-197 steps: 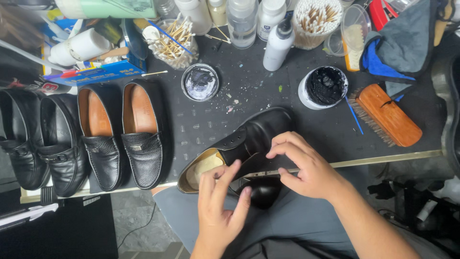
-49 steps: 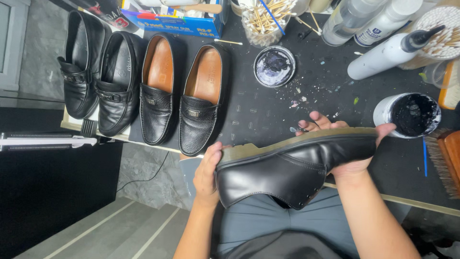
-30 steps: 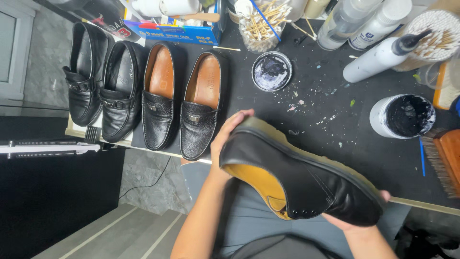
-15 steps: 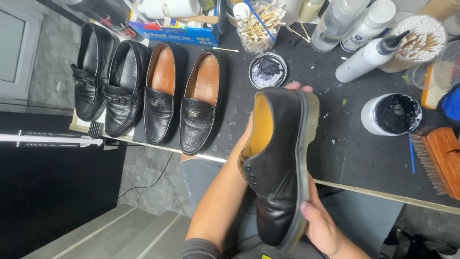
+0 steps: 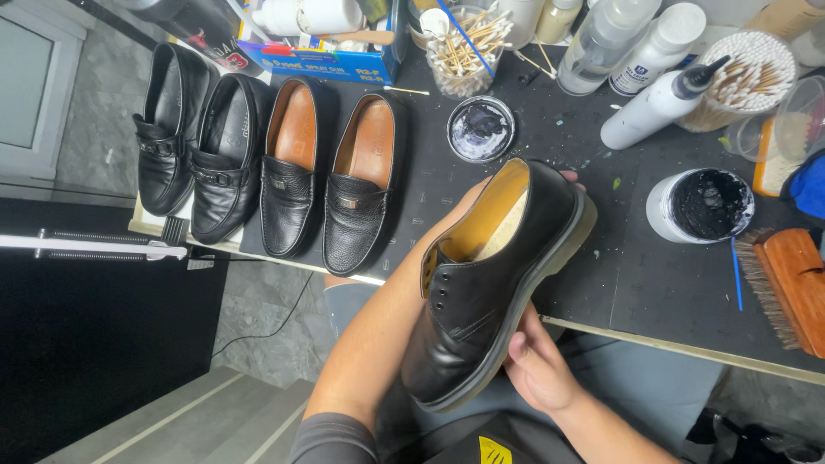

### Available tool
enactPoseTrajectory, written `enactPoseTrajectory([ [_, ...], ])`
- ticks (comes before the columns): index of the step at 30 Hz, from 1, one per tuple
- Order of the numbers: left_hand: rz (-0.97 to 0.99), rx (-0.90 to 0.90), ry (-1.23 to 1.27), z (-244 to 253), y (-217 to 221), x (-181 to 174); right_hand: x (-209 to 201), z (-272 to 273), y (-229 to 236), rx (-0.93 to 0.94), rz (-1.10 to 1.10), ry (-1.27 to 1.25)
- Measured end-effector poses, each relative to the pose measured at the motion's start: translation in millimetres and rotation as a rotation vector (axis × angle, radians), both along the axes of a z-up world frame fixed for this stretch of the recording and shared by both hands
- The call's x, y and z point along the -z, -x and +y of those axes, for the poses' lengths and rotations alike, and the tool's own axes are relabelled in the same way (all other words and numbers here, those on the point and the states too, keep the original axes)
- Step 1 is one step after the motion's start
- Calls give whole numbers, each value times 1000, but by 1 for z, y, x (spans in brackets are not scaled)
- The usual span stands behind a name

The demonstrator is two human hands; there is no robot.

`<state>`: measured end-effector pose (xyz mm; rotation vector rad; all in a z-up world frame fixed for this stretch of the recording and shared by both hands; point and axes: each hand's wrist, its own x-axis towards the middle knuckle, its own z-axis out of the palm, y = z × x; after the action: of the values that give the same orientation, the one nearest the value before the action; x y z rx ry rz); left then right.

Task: The person cleans a pair of black leather shoes using a brush and a sponge. They apply a cleaning solution from a bottle to the sponge and wipe the shoes, focusing on the toe and sides. The person handles the shoes one at a time, rotating them to access different areas.

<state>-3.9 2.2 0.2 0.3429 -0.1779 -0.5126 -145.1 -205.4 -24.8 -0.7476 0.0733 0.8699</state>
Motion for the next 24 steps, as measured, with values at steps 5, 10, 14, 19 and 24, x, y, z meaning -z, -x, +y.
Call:
enactPoseTrajectory([
  [5,76,44,-65,-3,2,22,3,2,-30,-138,-97,-71],
  [10,156,148,-607,-1,-12,65,-7,2,-57,-314,-278,-35],
  [14,159,3,-288,47,37,19,-11,6,-79,-235,-217,5],
  [19,321,-545,39,43,117,-38,-14,19,-110,6,-273,88],
  [24,163,-797,-523,5,134,-19,-7,46,-97,82,-219,222],
])
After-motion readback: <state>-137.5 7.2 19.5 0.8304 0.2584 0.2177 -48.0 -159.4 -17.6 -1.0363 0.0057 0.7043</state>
